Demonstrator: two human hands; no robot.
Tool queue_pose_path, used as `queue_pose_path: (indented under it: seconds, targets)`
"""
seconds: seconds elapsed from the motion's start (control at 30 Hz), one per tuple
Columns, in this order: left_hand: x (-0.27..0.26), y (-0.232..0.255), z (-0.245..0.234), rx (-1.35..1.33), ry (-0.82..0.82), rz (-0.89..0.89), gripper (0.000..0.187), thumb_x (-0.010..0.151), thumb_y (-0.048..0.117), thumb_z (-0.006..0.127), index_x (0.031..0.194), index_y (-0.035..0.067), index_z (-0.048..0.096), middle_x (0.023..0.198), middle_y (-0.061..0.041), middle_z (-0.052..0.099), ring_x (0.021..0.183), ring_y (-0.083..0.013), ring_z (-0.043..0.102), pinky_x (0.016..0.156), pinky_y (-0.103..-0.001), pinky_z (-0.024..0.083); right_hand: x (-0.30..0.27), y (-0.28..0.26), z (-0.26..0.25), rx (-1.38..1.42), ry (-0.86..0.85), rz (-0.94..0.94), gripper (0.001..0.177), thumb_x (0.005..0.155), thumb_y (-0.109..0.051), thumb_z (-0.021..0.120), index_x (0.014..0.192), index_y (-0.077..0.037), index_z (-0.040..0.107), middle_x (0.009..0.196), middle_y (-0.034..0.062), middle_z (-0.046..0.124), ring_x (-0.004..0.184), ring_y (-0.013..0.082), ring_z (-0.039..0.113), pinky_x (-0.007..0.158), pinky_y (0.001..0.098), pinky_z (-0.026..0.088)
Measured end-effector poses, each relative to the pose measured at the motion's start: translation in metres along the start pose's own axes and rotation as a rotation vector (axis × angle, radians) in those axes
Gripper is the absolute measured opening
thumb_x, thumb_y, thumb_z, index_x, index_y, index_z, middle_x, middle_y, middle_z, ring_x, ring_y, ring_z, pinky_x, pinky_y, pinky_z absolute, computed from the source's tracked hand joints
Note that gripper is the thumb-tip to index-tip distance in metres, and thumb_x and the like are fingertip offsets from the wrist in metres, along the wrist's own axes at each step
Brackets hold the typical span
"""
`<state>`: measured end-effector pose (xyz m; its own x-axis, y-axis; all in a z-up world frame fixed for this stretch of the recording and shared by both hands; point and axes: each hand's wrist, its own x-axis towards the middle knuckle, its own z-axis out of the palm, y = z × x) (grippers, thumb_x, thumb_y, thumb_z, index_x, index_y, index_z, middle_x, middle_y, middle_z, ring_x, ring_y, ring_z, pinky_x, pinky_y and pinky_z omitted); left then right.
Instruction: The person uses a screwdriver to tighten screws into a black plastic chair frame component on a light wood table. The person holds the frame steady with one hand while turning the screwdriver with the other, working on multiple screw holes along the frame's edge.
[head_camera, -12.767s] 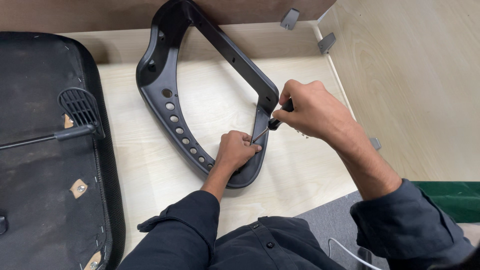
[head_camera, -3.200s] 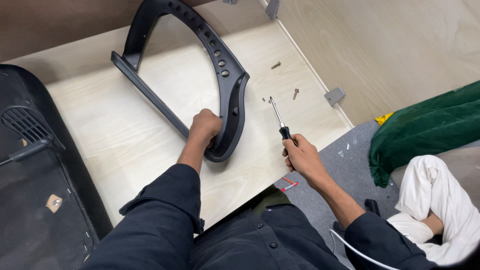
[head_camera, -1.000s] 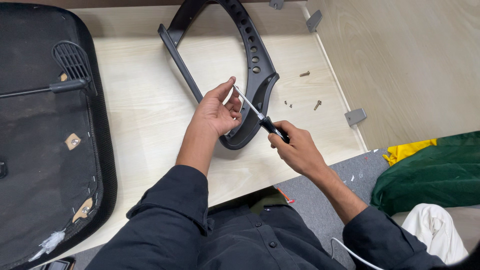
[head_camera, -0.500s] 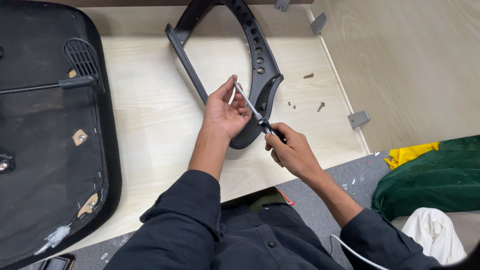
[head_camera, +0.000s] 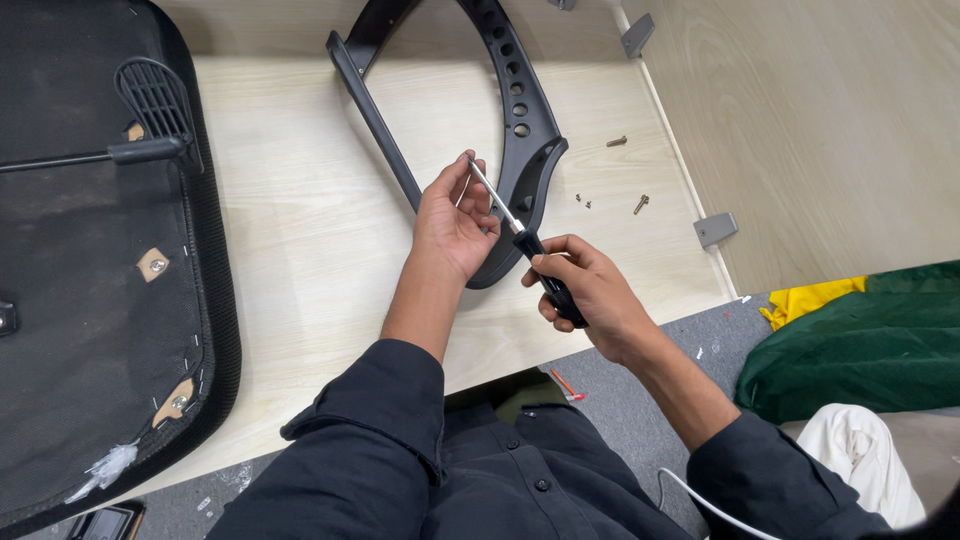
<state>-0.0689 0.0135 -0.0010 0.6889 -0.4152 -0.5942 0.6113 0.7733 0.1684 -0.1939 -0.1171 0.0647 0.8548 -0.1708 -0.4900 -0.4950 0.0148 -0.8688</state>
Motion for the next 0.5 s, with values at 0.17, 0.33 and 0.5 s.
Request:
queue_pose_path:
  seconds: [0.17, 0.33, 0.5]
  targets:
    - [0.008, -0.005, -0.009, 0.022, 0.047, 0.003, 0.007, 0.089, 0.023, 0.071, 0.093, 0.018, 0.072, 0.090, 0.007, 0.075, 0.069, 0.0004, 0.063, 0.060, -0.024, 0.035, -0.005, -0.012, -0.003, -0.348, 0.138, -0.151, 0.029, 0.087, -0.021, 0.071, 0.107, 0.001, 0.070, 0.086, 0.0085, 0.071, 0.055, 0.0108, 0.067, 0.038, 0.0213, 0.042]
    - [0.019, -0.009, -0.023, 0.055, 0.092, -0.013, 0.006, 0.091, 0.021, 0.073, 0.094, 0.016, 0.072, 0.092, 0.004, 0.076, 0.077, 0.0008, 0.066, 0.063, -0.024, 0.036, -0.006, -0.023, -0.011, -0.652, 0.257, -0.219, 0.035, 0.082, -0.022, 0.075, 0.110, -0.002, 0.074, 0.088, 0.0133, 0.077, 0.060, 0.0141, 0.074, 0.038, 0.0221, 0.044]
    - [0.024, -0.014, -0.031, 0.064, 0.151, -0.009, 0.010, 0.089, 0.017, 0.073, 0.095, 0.009, 0.071, 0.089, -0.002, 0.077, 0.085, -0.0068, 0.071, 0.065, -0.022, 0.041, -0.001, -0.031, -0.023, -0.741, 0.293, -0.277, 0.036, 0.081, -0.022, 0.080, 0.109, -0.001, 0.075, 0.087, 0.0144, 0.077, 0.060, 0.0156, 0.074, 0.044, 0.0204, 0.049]
